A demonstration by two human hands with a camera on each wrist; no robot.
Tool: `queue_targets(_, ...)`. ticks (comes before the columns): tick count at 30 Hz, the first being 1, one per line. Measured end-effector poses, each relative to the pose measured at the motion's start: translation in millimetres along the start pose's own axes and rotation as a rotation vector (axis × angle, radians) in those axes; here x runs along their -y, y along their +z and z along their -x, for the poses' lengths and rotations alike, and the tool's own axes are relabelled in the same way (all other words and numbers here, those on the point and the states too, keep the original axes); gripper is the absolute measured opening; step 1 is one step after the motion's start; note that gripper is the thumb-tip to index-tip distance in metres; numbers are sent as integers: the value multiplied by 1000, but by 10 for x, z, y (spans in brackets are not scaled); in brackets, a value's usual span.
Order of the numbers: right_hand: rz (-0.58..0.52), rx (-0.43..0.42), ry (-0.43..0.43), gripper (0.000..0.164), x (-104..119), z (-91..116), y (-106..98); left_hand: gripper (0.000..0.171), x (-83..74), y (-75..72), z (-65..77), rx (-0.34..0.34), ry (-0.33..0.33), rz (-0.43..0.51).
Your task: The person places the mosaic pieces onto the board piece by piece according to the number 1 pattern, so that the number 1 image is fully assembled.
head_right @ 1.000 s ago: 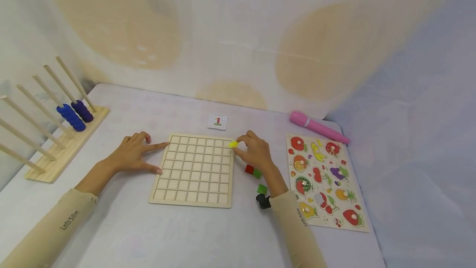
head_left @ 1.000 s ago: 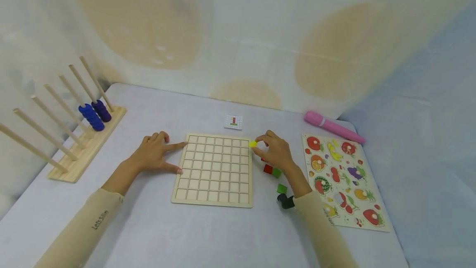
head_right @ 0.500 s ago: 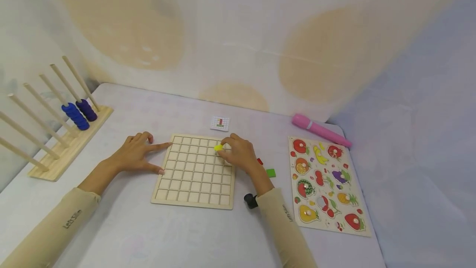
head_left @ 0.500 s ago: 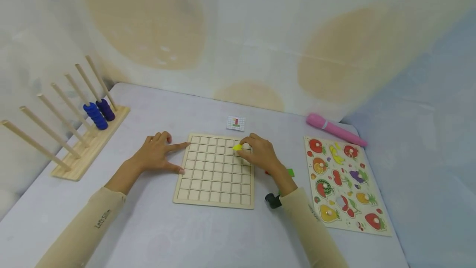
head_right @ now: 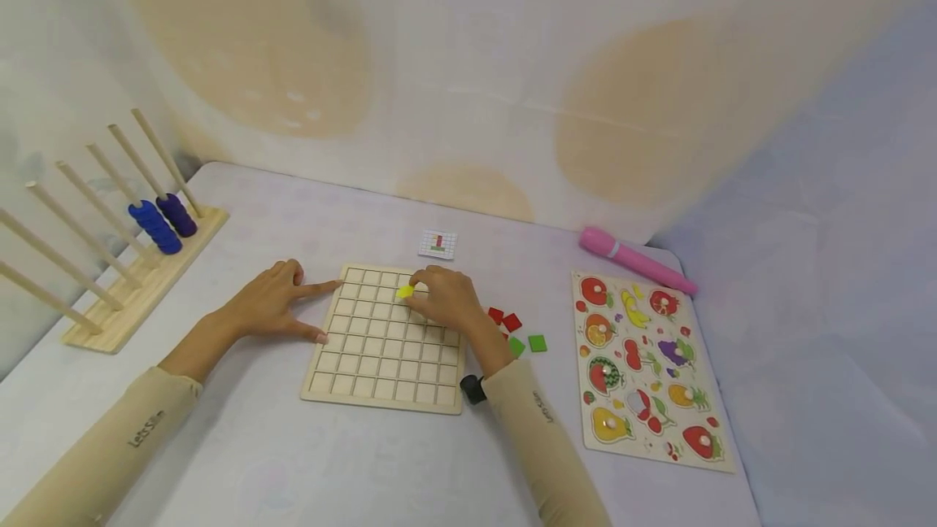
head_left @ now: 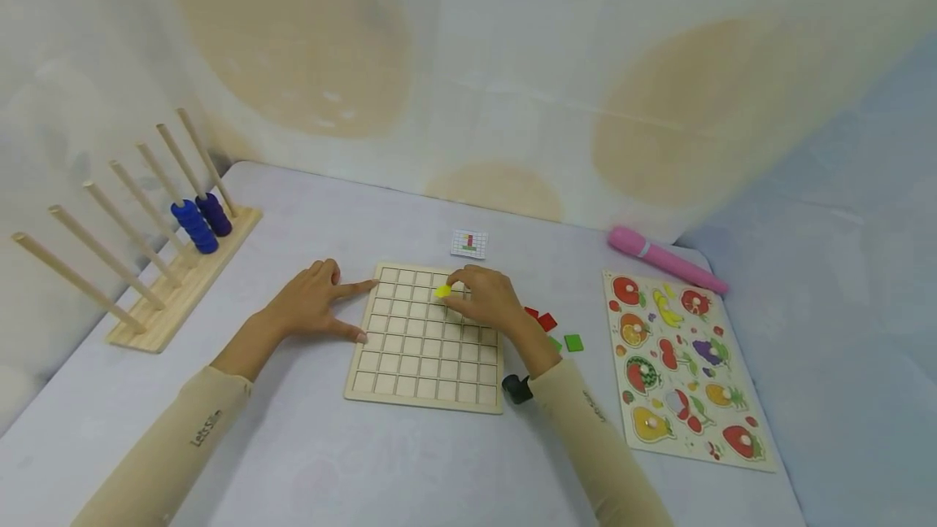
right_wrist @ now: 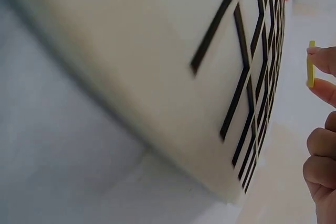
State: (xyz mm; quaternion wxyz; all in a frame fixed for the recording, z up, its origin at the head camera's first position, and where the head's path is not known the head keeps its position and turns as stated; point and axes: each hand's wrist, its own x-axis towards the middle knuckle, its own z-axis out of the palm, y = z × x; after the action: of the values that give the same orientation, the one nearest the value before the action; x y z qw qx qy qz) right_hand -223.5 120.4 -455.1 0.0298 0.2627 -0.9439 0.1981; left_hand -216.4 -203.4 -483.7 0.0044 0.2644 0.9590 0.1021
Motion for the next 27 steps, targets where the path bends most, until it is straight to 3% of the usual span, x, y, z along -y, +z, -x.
queue_targets(9,10,96,-14,32,110,-155,52,98,-33,-31,-6,24,3,12)
queue_targets(27,112,128,-34,31,185,-281,177,99,-13,-7,4,44,-22,27)
